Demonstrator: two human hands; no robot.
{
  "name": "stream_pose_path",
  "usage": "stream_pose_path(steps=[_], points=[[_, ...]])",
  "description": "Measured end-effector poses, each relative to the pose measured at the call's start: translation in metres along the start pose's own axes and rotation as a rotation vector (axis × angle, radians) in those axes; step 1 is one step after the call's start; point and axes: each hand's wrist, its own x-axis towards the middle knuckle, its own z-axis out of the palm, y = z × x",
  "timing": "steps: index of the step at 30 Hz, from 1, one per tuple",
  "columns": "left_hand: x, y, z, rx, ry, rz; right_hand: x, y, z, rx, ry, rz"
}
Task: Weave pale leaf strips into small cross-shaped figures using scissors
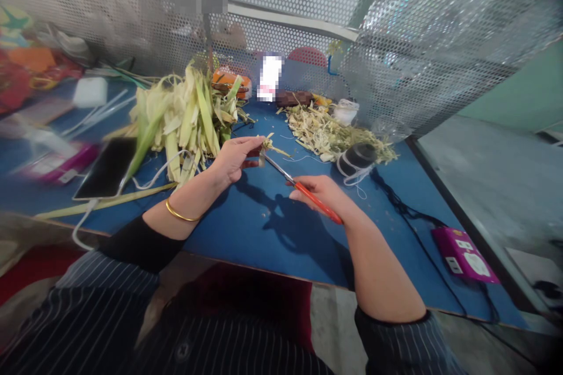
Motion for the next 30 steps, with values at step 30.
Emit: stream_pose_path(steps=[30], points=[[0.005,0.000,-0.006,0.032,0.036,0.079,0.001,-0.001,-0.003,-0.789,0.224,0.069]])
